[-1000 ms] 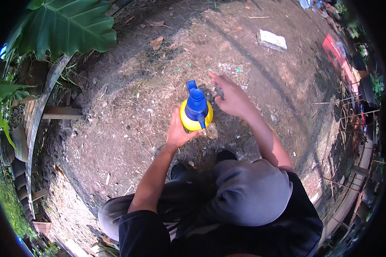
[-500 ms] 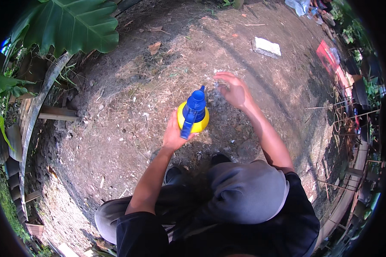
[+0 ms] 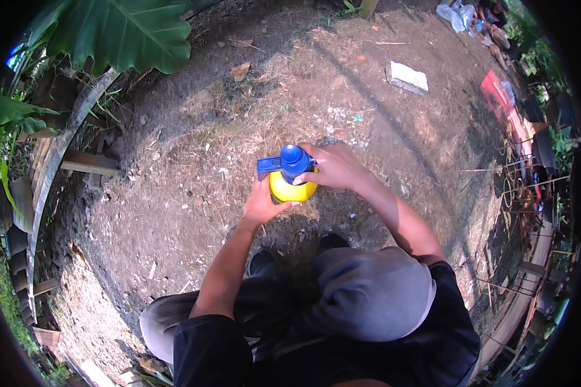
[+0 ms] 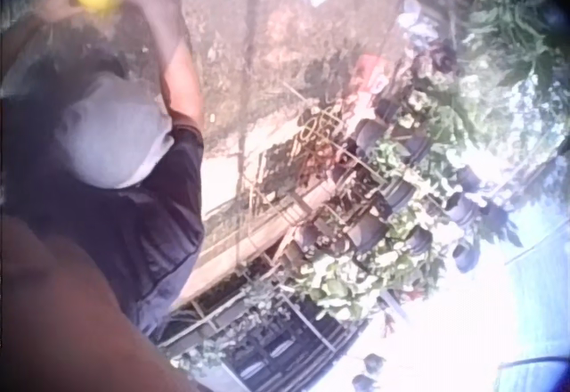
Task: The person sits on the ground and assembles a yellow and blue garden sprayer. They insert the pump rod, attach the pump head, and tighten the cap to secure the assembly.
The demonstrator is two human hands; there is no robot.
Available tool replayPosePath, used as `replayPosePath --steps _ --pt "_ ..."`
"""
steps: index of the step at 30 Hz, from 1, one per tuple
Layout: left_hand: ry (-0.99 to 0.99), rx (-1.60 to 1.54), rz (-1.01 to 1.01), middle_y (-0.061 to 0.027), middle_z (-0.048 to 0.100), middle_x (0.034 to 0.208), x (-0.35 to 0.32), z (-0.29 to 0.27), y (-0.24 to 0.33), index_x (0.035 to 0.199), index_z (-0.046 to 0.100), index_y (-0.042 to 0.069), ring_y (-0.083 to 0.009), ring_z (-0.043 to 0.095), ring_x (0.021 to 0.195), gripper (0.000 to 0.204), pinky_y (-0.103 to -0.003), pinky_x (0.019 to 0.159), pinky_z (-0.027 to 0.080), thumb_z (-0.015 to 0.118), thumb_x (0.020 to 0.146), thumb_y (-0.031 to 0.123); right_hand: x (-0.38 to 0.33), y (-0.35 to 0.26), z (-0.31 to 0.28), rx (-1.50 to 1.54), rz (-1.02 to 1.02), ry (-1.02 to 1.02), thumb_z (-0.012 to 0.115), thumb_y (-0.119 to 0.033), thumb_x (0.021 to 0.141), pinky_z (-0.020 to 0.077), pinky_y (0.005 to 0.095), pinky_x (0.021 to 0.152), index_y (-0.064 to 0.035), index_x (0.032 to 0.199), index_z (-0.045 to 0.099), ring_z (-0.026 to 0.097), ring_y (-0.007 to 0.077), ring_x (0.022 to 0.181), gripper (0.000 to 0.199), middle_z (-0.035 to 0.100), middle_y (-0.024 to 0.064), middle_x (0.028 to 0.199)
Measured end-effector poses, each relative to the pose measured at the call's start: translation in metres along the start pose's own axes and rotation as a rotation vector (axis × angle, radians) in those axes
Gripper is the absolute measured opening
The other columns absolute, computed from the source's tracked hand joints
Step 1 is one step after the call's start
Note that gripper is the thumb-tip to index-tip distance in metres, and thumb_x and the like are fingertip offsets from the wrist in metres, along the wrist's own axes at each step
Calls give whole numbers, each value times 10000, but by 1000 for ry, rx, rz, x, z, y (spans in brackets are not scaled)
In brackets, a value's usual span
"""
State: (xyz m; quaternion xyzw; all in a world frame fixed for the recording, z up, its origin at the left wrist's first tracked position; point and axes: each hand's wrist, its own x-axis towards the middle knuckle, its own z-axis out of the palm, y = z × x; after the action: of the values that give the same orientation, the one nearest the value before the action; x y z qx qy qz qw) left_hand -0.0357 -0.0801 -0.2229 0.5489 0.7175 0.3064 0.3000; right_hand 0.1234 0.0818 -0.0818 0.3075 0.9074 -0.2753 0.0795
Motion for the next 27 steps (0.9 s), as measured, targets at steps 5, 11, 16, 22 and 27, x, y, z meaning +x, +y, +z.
replayPosePath --steps 5,11,16,22,27 --pt "-29 -242 -66 -171 557 1333 36 -39 -43 1346 512 35 -318 563 1205 767 -438 1043 446 813 757 425 -19 11 -73 545 -140 342 763 -456 793 531 349 851 -49 1193 647 711 223 897 582 734 108 973" --pt "-35 -597 225 -154 571 1331 90 -123 114 1391 462 43 -267 531 1242 616 -408 1105 377 703 896 318 -25 10 -155 422 -82 417 727 -547 823 511 334 823 11 1245 575 641 168 891 716 673 131 966" --pt "110 -716 108 11 545 758 92 -102 208 1213 533 49 -69 499 548 331 -242 478 430 510 1029 323 -16 -8 -201 705 -11 126 549 -651 905 441 253 590 -38 1297 531 557 88 638 728 555 6 719" --pt "-178 -1279 27 36 422 626 101 -100 207 1037 526 64 -62 392 442 435 -222 407 358 347 1054 459 11 12 -226 580 -80 309 459 -557 985 467 360 900 -184 1492 392 574 180 1051 633 573 80 1182" --pt "-467 -1581 -37 51 387 580 105 -81 188 967 509 92 -66 372 400 441 -232 387 349 305 1055 473 42 17 -174 730 -165 409 617 -406 958 441 403 1005 -211 1447 464 535 151 1187 549 545 72 1318"
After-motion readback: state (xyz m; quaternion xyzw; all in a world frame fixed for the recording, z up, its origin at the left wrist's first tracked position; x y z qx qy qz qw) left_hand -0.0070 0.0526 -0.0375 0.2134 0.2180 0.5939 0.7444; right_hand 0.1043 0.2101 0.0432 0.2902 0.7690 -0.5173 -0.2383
